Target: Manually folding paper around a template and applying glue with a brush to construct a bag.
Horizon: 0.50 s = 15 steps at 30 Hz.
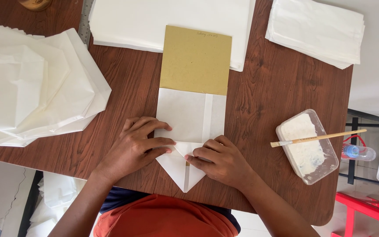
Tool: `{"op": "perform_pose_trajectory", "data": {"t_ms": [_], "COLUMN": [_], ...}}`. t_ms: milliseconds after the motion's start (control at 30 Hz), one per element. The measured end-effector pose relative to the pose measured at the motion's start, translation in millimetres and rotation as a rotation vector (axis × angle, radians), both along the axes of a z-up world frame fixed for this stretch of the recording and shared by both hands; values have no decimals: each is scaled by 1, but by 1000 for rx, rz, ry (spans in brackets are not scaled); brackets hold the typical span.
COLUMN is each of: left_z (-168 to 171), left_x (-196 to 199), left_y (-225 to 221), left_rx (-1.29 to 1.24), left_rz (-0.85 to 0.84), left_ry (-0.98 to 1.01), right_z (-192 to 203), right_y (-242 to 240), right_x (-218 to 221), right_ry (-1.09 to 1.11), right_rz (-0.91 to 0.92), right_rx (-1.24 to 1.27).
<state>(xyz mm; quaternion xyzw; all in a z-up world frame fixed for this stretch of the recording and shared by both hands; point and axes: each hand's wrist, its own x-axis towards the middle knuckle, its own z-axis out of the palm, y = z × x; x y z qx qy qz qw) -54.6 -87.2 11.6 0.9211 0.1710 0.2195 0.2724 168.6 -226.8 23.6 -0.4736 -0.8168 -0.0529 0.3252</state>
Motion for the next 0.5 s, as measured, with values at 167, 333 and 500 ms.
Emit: {"op": "perform_pose_trajectory", "data": {"t_ms": [167,333,500], "left_z": [-3,0,-4], "left_x": [0,-1,2], "left_y": [-1,-3,-15], "left_rx": [9,22,69], "left_rz": [20,24,66], "left_ry": [-18,-16,11], "right_z": [2,-1,-1], "right_y": [3,0,-3], "right_x": [-1,1,6], "right_ry": [-9,13,215], "right_rz": [24,28,71], "right_rx": [-16,-90,-251]}}
